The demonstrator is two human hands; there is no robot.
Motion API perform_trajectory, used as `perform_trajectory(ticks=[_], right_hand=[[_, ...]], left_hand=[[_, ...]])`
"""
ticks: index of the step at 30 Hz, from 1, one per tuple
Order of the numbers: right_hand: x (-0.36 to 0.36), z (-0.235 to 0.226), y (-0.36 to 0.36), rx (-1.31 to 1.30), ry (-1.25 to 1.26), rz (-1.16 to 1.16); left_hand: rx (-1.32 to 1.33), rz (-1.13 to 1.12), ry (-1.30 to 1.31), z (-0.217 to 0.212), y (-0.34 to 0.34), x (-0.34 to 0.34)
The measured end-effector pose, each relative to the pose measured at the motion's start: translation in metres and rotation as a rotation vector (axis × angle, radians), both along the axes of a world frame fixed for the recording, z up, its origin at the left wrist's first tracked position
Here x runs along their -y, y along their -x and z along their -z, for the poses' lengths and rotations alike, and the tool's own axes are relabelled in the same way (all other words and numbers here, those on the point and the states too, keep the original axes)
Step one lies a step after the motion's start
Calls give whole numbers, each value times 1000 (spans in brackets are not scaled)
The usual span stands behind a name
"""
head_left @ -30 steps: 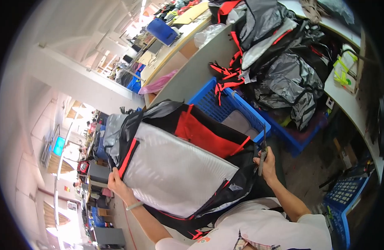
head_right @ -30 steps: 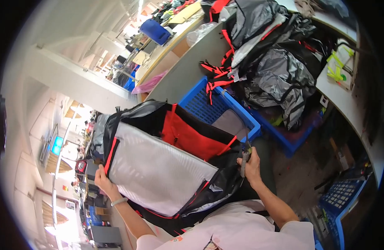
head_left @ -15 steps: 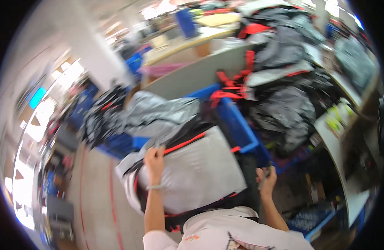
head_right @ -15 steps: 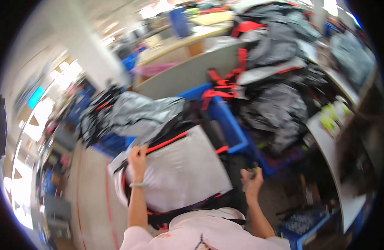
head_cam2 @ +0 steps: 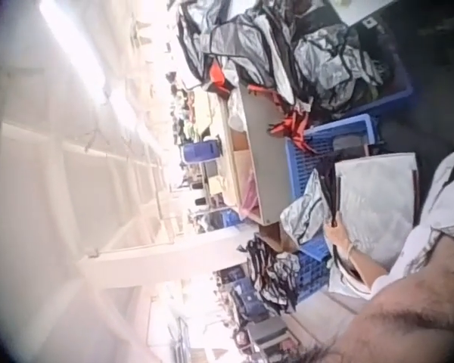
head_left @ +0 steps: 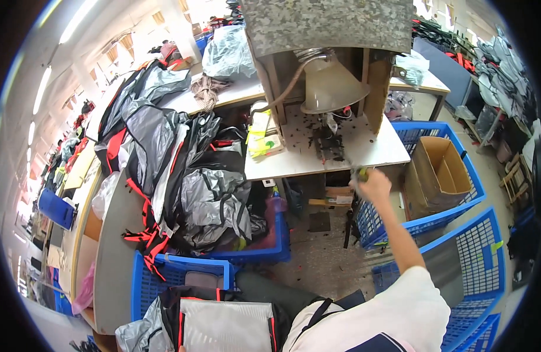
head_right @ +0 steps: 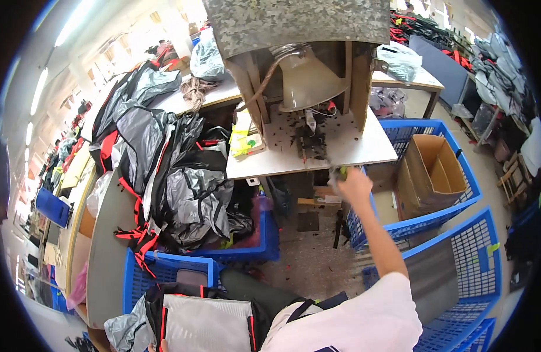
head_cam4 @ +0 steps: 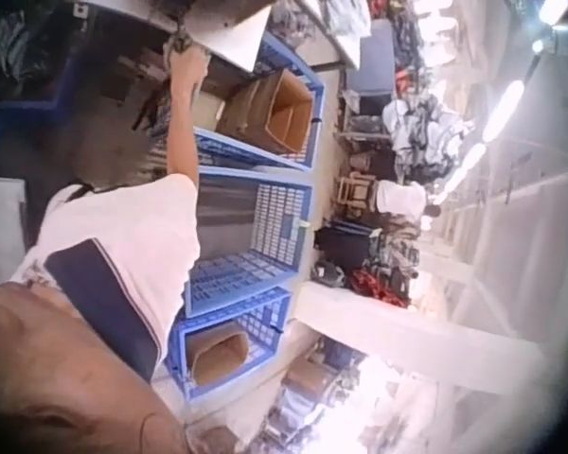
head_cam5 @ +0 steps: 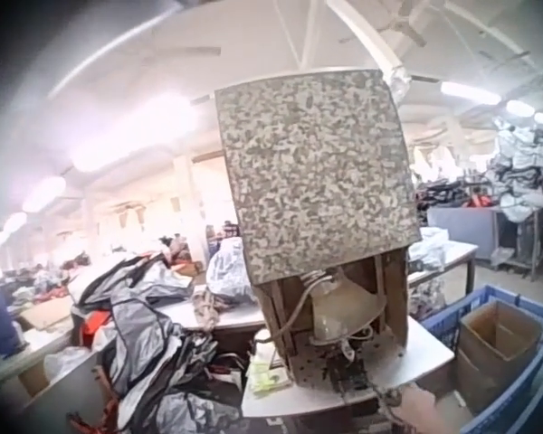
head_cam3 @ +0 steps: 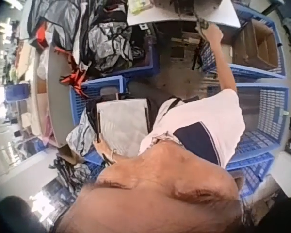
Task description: Trimming excess loose threads from manufactured bags using small scissors.
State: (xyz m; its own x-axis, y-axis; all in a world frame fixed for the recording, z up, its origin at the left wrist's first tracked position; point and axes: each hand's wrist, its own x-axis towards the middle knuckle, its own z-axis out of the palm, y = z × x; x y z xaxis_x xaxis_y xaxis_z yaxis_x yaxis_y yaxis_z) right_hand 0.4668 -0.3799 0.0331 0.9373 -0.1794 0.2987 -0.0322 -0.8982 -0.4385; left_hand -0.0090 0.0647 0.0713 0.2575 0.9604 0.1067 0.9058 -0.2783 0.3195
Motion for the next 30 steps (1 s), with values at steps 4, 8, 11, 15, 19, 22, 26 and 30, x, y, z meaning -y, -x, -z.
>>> perform_trajectory(ticks=[4,8,11,15,19,22,26,30], right_hand=[[53,25,-94,-77,158,196],[48,46,-125,195,324,113],[-37,5,-49,495,85,-323],[-180,-34,85,229,-505,-950],[-305,-78,184,194,-313,-1769],[-381,-102,251,308,-37,-2174],[-444,-76,320,329,341,-2296],[-469,-91,361,367,309,-2494]], left_hand=[[-140,30,-2,-10,-13,-2],[127,104,-415,34,47,-26],[97,-105,-100,-19,43,10],[57,-24,-256,-47,32,42],[75,103,-353,-44,29,45],[154,116,-286,-36,28,40],[194,91,-356,-4,33,18],[281,-79,-314,-13,54,19]])
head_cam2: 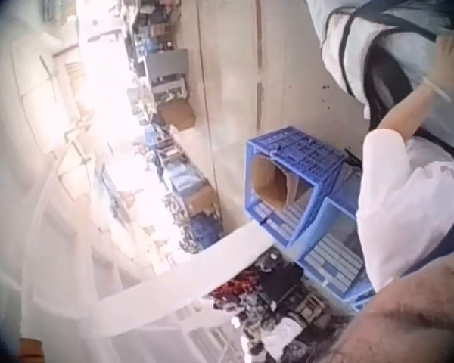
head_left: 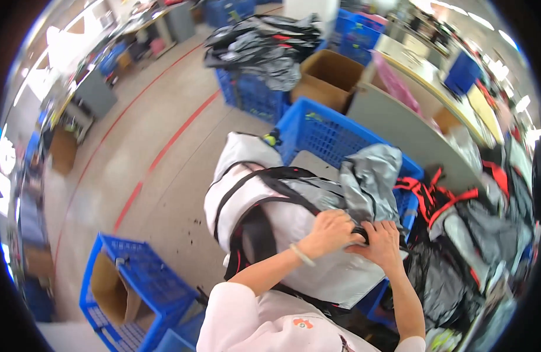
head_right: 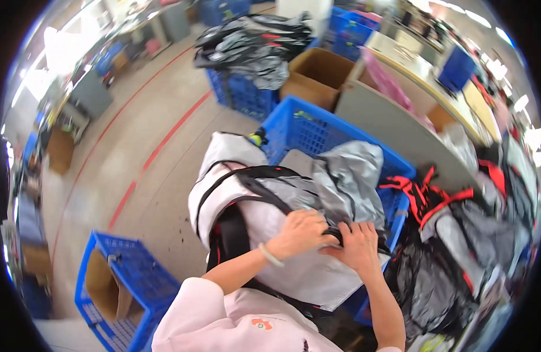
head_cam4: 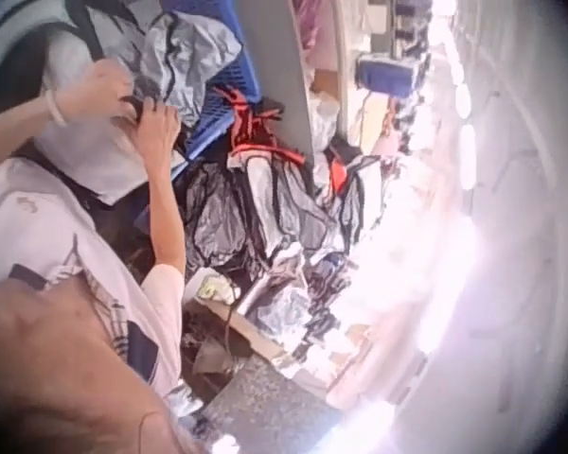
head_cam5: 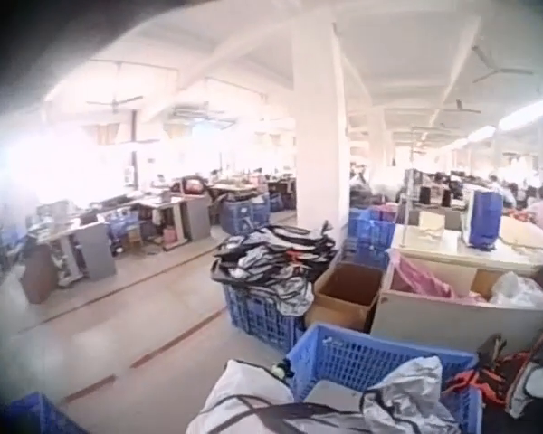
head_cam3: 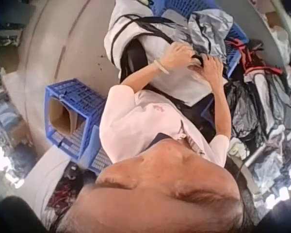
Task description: Trimming excess loose threads from manufactured bags using small scissors.
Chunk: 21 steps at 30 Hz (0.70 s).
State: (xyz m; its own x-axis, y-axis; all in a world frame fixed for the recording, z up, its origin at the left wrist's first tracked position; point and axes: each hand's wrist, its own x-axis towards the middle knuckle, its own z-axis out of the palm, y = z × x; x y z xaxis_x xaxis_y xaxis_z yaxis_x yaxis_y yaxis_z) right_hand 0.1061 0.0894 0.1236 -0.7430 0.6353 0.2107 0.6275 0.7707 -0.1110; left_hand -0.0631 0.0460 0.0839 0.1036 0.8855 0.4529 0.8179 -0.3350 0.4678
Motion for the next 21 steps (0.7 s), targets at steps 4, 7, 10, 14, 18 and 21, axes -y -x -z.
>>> perform_trajectory(ticks=[4,7,10,14,18,21], right_hand=[[1,-36,32,56,-31,-202],[3,-78,77,118,-21,-360],[1,-117,141,221,22,-452],[-31,-165,220,313,-73,-518],[-57,-250,324,388,-174,-499],[-69,-298,395,407,-261,-433]], left_hand=[[79,-14,36,-37,35,19],[207,-129,11,-66,71,46],[365,-287,-146,-92,125,84],[523,-666,-101,-84,200,163],[668,-1046,248,-17,265,276],[762,-1310,566,48,280,375]])
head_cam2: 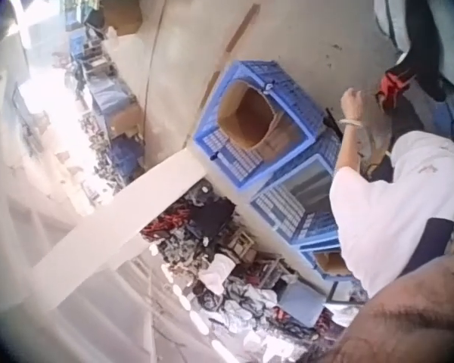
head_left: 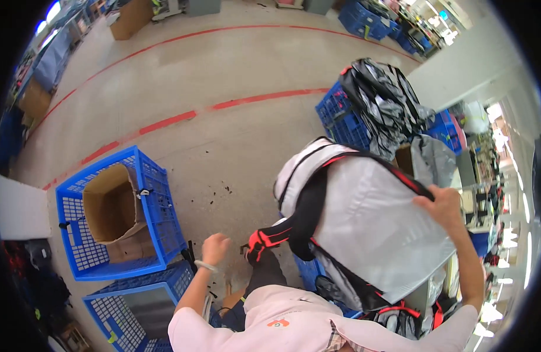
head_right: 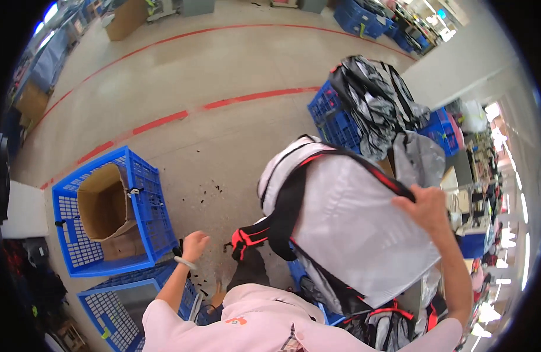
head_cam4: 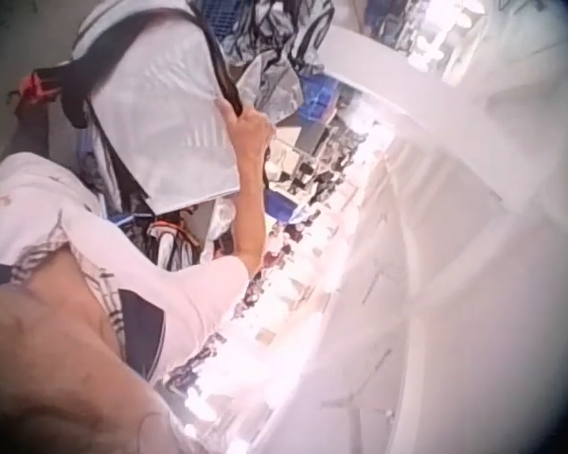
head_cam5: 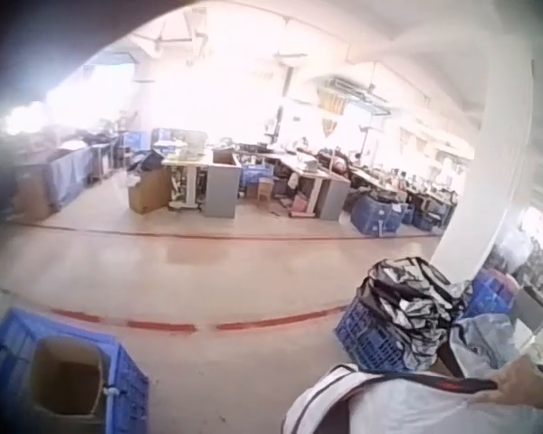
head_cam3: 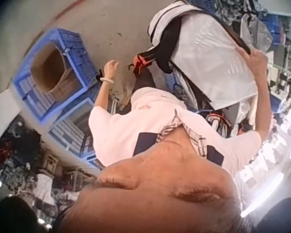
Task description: Trimming excess loose threads from manufactured bags using small scissors.
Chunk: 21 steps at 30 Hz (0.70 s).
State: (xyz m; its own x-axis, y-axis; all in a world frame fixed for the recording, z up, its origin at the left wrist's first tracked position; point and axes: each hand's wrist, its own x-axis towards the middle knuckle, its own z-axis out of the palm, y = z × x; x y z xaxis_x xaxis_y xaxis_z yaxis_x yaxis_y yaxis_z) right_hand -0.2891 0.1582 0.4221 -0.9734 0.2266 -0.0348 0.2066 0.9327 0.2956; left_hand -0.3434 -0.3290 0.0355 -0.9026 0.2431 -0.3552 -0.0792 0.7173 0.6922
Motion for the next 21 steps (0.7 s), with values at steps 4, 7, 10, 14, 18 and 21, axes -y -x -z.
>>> perform_trajectory(ticks=[4,7,10,14,18,21], right_hand=[[-28,-24,67,50,-53,88],[-78,7,58,140,-7,285],[-91,101,46,236,248,493],[-37,283,26,236,628,422],[4,435,212,223,642,-56],[59,459,357,170,734,-207]], left_hand=[[348,-765,-55,104,-60,143],[581,-1184,-182,77,-93,166],[535,-1299,-220,47,-130,184],[555,-1568,-347,21,-199,189],[752,-1466,-277,36,-131,148],[724,-1472,-190,19,-53,140]])
